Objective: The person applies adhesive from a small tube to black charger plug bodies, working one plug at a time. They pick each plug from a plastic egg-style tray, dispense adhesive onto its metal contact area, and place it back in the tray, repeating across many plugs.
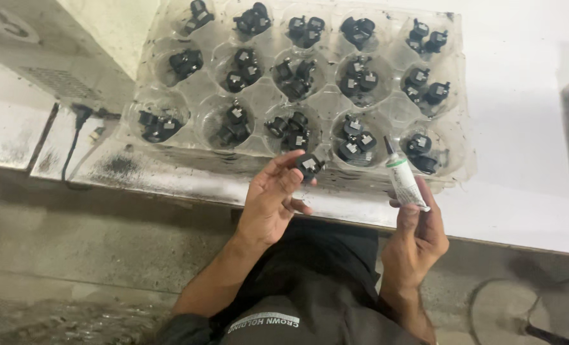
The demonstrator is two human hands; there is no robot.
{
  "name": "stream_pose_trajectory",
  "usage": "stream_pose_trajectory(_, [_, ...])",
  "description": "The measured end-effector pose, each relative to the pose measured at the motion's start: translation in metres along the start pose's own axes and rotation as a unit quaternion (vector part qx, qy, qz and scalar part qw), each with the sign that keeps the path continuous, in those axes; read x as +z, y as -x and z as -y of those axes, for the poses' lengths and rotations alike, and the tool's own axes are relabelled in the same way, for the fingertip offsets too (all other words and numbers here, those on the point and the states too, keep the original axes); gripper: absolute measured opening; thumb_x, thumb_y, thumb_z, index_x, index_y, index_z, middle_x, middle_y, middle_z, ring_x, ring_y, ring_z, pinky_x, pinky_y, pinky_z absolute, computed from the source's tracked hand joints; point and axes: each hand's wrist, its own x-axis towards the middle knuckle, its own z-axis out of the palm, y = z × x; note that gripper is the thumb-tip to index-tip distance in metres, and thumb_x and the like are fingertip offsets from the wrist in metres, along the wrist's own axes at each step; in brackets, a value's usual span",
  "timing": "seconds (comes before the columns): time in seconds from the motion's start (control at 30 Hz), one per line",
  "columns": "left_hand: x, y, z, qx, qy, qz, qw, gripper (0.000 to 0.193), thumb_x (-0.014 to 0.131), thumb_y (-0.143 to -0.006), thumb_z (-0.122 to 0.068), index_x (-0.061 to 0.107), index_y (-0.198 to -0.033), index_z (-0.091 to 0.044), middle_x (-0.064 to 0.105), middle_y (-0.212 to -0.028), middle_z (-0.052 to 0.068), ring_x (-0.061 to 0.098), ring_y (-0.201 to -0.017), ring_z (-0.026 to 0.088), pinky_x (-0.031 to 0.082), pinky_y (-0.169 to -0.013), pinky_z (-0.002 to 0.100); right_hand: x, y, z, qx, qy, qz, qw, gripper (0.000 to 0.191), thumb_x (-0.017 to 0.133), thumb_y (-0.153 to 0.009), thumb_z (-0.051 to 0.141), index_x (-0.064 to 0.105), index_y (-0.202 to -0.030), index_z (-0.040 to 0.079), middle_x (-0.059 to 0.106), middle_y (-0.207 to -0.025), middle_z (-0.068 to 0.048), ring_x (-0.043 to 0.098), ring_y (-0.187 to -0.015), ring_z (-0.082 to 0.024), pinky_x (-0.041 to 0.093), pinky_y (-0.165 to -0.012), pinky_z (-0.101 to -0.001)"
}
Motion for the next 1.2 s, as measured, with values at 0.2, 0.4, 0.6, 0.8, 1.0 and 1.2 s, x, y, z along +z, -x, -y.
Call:
stream_pose_trajectory(0.2, [0.007,0.002,-0.012,0.0,-0.004,0.019,1.0,0.049,0.071,-0.097,-0.006,0.056,-0.144,-0.004,0.069,-0.115,0.007,0.068,-0.105,0.015,0.066,-0.063,0.031,0.003,0.016,0.011,-0.087,0.168,0.084,0.978,0.029,0.063,-0.105,0.002,0.064,-0.133,-0.008,0.068,-0.106,-0.015,0.062,-0.094,-0.019,0.049,-0.079,-0.025])
stream_pose_trajectory(0.4, [0.011,0.003,-0.012,-0.016,-0.007,0.026,1.0,0.048,0.07,-0.098,-0.005,0.056,-0.144,-0.003,0.068,-0.121,0.007,0.067,-0.108,0.015,0.066,-0.063,0.031,0.01,0.014,0.016,-0.248,0.238,0.105,0.933,0.03,0.07,-0.094,-0.007,0.064,-0.124,-0.005,0.068,-0.095,-0.014,0.062,-0.085,-0.023,0.043,-0.085,-0.0347])
stream_pose_trajectory(0.6, [0.009,0.001,-0.007,-0.007,-0.007,0.036,0.999,0.047,0.07,-0.099,-0.005,0.057,-0.145,-0.003,0.068,-0.121,0.008,0.067,-0.108,0.015,0.066,-0.064,0.032,0.015,0.011,0.019,-0.248,0.255,0.113,0.928,0.033,0.07,-0.09,-0.011,0.065,-0.122,-0.004,0.067,-0.094,-0.013,0.063,-0.084,-0.023,0.042,-0.085,-0.0358])
stream_pose_trajectory(0.8, [0.007,-0.001,-0.003,-0.001,-0.02,0.025,0.999,0.048,0.071,-0.099,-0.006,0.058,-0.145,-0.003,0.069,-0.121,0.008,0.067,-0.108,0.015,0.067,-0.066,0.033,0.012,0.01,0.02,-0.241,0.285,0.124,0.92,0.039,0.071,-0.086,-0.012,0.066,-0.123,-0.002,0.067,-0.091,-0.012,0.059,-0.08,-0.022,0.039,-0.085,-0.0363])
stream_pose_trajectory(1.0, [0.005,0.001,-0.002,0.0,-0.036,0.023,0.999,0.048,0.071,-0.099,-0.007,0.057,-0.145,-0.005,0.07,-0.121,0.007,0.068,-0.108,0.015,0.067,-0.067,0.033,0.012,0.009,0.02,-0.233,0.279,0.117,0.924,0.042,0.073,-0.083,-0.013,0.068,-0.123,0.0,0.066,-0.088,-0.009,0.056,-0.078,-0.021,0.039,-0.087,-0.0346])
stream_pose_trajectory(1.2, [0.005,0.0,-0.002,0.004,-0.031,0.044,0.999,0.047,0.071,-0.101,-0.008,0.057,-0.146,-0.004,0.07,-0.119,0.009,0.069,-0.109,0.016,0.067,-0.068,0.033,0.012,0.01,0.022,-0.237,0.272,0.119,0.925,0.038,0.075,-0.086,-0.012,0.069,-0.122,-0.002,0.067,-0.087,-0.009,0.061,-0.079,-0.021,0.039,-0.092,-0.0363])
